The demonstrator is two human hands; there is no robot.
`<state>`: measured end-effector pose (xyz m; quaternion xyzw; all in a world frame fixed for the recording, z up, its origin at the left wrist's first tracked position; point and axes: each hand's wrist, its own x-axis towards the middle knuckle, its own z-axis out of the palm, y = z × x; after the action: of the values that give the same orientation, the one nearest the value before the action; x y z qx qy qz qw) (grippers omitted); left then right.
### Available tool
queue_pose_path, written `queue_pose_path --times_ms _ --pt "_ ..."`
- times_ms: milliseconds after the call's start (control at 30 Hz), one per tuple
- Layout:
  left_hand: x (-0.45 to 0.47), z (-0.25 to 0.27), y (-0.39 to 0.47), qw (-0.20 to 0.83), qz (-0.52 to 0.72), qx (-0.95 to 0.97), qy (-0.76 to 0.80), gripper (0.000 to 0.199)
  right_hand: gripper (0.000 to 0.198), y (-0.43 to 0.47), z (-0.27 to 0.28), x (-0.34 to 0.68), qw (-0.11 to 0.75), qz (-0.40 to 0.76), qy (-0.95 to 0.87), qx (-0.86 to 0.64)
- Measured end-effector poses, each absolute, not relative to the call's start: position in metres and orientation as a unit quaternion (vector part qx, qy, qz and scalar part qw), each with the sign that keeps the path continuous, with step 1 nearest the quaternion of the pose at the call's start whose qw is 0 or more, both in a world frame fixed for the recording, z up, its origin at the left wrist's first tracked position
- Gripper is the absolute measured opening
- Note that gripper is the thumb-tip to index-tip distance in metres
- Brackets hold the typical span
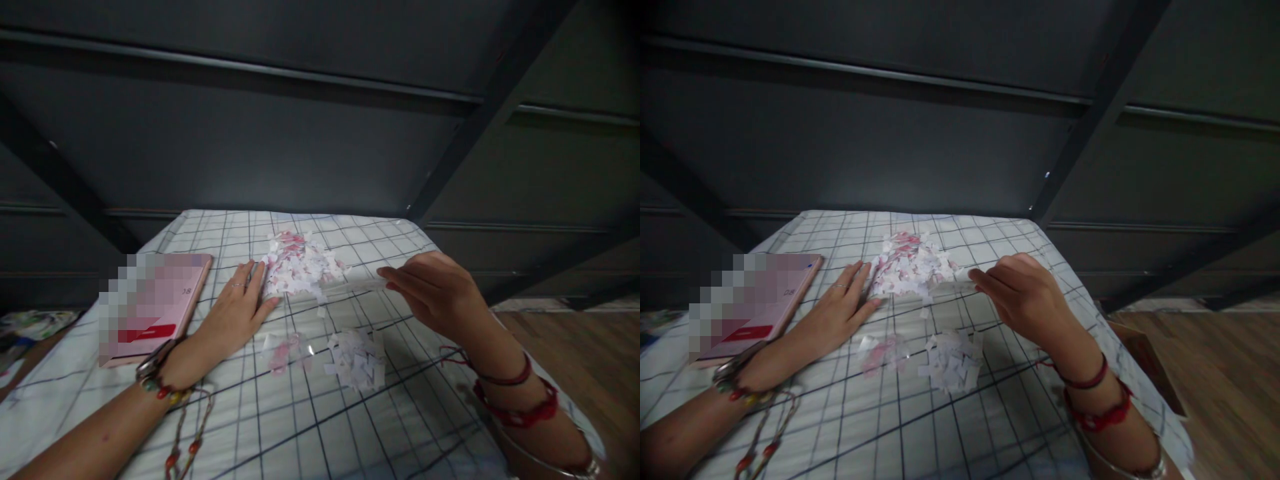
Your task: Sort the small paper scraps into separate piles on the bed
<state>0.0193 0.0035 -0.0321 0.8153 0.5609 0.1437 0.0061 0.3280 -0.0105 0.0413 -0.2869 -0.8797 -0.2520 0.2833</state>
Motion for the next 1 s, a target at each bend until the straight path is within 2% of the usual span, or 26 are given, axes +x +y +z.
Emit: queue_pose_path --times_ms 167,367,500,733,1000 --pt "0.0179 -0.0350 0.0042 0.001 0.149 0.817 0.558 0.070 0.013 -0.0110 0.0419 0.3302 0.276 -0.222 -0.894 -0.274" --pt "0.0181 -0.0346 0.0042 -0.004 0.145 0.815 0.561 0.071 0.017 -0.0099 0.0414 0.3268 0.293 -0.261 -0.875 -0.282" --pt "0.0190 -0.0322 0.0033 0.001 0.135 0.815 0.564 0.071 0.015 -0.0096 0.0421 0.3287 0.271 -0.231 -0.893 -0.276" --pt "0.0196 -0.0313 0.0030 -0.009 0.141 0.818 0.557 0.070 0.020 -0.0114 0.0445 0.3343 0.299 -0.233 -0.881 -0.282" --pt "0.0181 -0.0347 0.0042 -0.003 0.144 0.817 0.558 0.070 0.019 -0.0125 0.0460 0.3358 0.280 -0.186 -0.903 -0.268"
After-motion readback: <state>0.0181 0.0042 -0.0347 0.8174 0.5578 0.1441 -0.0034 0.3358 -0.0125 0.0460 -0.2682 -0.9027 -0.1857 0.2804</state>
